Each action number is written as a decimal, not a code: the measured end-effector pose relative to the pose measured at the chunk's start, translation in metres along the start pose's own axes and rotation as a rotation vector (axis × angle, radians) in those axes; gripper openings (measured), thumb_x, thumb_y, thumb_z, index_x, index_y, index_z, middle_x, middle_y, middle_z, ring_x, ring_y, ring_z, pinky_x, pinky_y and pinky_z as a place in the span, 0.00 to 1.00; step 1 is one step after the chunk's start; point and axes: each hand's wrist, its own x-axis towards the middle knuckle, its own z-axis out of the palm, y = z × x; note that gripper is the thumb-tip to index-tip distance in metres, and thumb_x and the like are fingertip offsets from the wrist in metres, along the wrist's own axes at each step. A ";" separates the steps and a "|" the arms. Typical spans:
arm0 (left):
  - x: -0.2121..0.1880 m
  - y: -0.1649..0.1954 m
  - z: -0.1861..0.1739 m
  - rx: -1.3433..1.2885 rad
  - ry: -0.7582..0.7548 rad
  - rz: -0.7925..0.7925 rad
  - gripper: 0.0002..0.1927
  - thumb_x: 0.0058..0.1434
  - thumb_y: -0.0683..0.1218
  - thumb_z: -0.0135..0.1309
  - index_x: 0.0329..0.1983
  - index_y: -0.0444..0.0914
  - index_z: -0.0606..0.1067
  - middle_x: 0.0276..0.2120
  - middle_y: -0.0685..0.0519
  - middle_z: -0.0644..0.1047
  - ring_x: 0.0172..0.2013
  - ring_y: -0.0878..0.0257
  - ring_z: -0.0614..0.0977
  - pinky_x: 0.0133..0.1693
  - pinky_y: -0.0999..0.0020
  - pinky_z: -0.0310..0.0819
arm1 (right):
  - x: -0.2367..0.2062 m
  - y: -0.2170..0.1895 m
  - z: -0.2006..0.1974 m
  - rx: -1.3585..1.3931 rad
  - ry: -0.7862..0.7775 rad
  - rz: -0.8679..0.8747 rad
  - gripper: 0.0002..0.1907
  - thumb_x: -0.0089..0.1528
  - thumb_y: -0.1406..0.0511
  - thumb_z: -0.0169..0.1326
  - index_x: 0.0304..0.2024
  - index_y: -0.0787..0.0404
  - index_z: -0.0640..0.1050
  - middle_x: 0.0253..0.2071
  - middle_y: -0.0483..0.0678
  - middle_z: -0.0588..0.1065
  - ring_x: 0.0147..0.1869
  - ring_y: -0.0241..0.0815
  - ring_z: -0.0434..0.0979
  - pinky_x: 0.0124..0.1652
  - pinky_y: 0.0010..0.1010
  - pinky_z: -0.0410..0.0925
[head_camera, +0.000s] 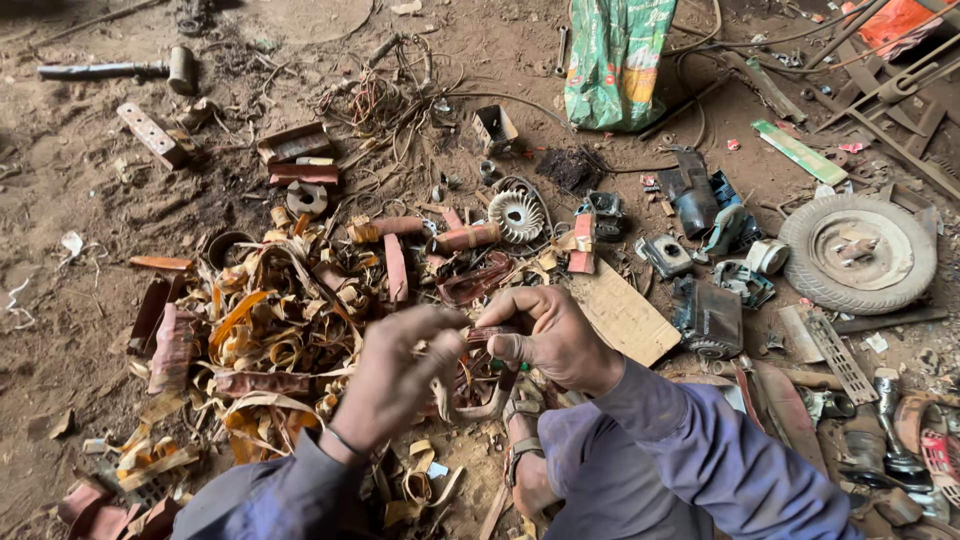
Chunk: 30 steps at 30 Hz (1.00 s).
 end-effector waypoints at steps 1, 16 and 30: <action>-0.001 0.000 0.003 0.066 -0.061 -0.079 0.14 0.64 0.48 0.57 0.45 0.33 0.81 0.27 0.49 0.81 0.22 0.61 0.78 0.22 0.65 0.74 | 0.000 0.000 0.000 -0.017 0.004 -0.007 0.15 0.63 0.62 0.64 0.45 0.67 0.80 0.40 0.45 0.80 0.40 0.29 0.76 0.40 0.20 0.71; 0.003 0.004 0.030 -0.957 0.200 -0.616 0.17 0.71 0.47 0.47 0.27 0.34 0.71 0.17 0.53 0.73 0.15 0.68 0.70 0.17 0.72 0.62 | 0.006 0.016 0.023 -0.226 0.200 -0.286 0.14 0.70 0.60 0.59 0.44 0.67 0.78 0.37 0.46 0.78 0.37 0.31 0.77 0.38 0.25 0.73; -0.019 0.009 0.013 -0.101 -0.179 -0.115 0.10 0.67 0.41 0.49 0.29 0.35 0.73 0.18 0.52 0.71 0.18 0.63 0.72 0.22 0.63 0.65 | 0.013 0.007 -0.042 0.179 0.481 -0.139 0.17 0.69 0.59 0.57 0.49 0.69 0.73 0.34 0.47 0.74 0.31 0.36 0.73 0.31 0.27 0.68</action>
